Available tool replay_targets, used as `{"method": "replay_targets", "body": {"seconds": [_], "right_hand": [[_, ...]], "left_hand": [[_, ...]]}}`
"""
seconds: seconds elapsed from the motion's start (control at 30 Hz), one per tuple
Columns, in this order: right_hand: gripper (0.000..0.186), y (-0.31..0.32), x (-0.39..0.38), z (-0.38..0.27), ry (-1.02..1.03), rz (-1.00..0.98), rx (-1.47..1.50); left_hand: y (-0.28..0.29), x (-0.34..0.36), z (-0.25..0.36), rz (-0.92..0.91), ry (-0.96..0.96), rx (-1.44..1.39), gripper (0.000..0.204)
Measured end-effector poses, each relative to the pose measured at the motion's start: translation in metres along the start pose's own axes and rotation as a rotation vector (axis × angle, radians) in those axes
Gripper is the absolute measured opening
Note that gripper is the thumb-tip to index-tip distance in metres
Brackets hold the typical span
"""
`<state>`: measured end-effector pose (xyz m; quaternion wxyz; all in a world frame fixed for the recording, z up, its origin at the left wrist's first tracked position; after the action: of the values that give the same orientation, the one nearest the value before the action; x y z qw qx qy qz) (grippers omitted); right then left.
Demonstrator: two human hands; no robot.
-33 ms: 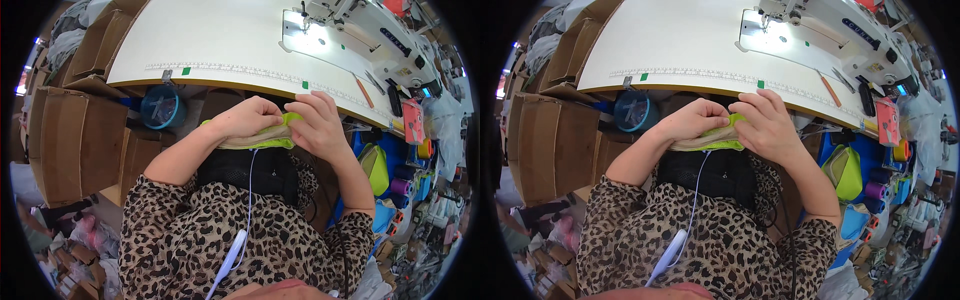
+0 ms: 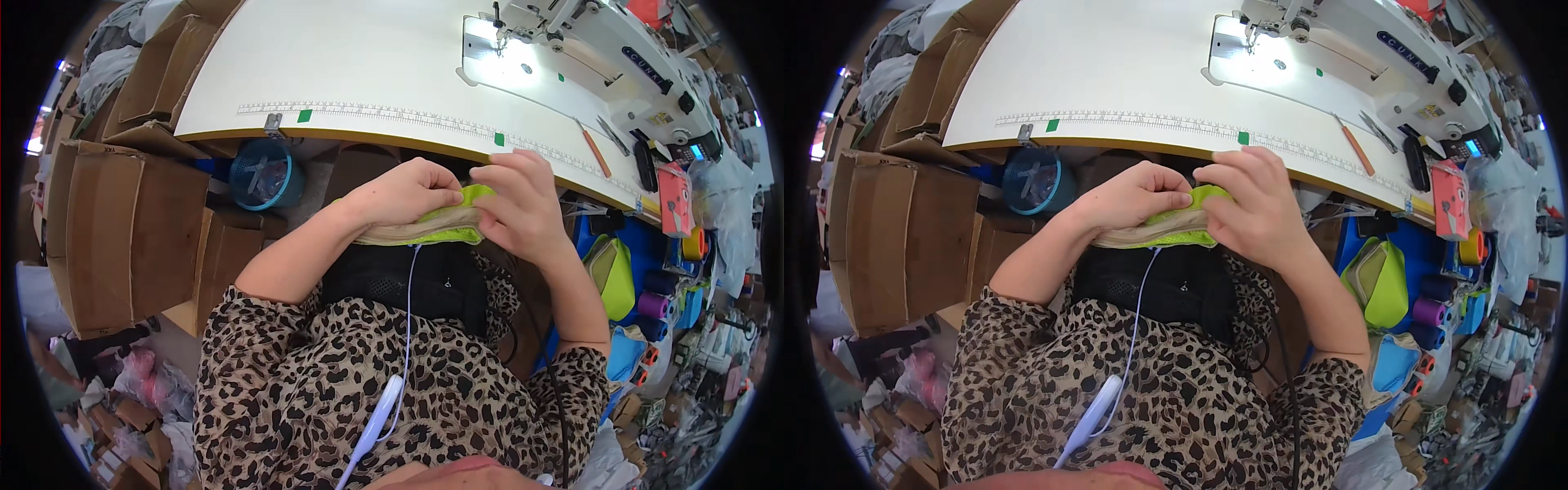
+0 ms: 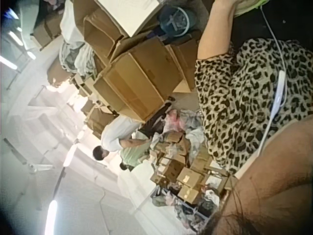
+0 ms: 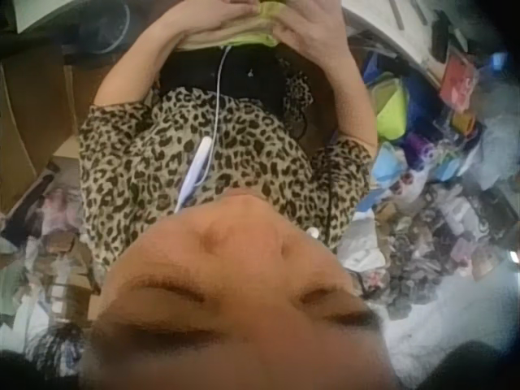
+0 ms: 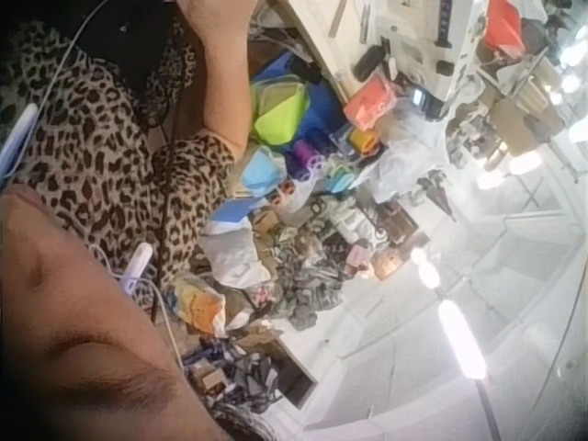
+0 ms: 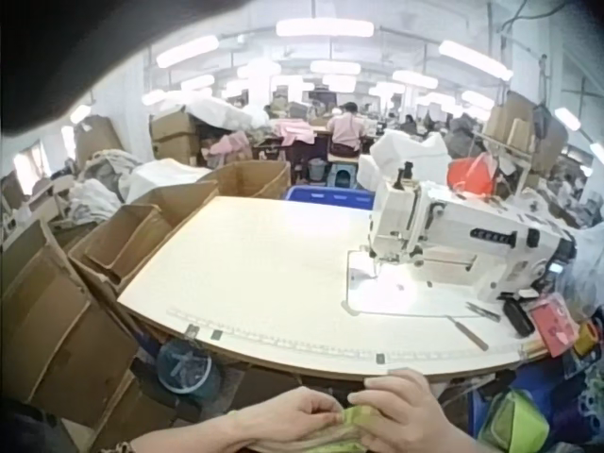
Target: The recorder is using an industrial sewing machine to sew lime green mesh bags.
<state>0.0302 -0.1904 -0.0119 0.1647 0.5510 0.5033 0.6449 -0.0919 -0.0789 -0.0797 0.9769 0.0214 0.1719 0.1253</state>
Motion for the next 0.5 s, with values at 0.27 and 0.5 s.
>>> {"method": "replay_targets", "body": {"seconds": [0.27,0.5], "right_hand": [[0.023,0.002,-0.020,0.016,-0.278,0.118,0.430],[0.017,-0.019,-0.015,0.003,-0.179,-0.033,0.206]], "left_hand": [[0.002,0.001,-0.015,-0.008,0.050,-0.043,0.023],[0.001,-0.001,-0.008,-0.008,0.009,-0.004,0.024]]}}
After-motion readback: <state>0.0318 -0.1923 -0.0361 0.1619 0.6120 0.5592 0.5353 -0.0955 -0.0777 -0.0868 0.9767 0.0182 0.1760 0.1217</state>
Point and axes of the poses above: each hand's wrist, its own x-axis towards the middle knuckle, its own y-axis out of the back of the hand, z = x × y, the point moved 4 cm from there along x, towards the middle knuckle, and after that the axes turned 3 degrees about y, right-handed, at the moved point
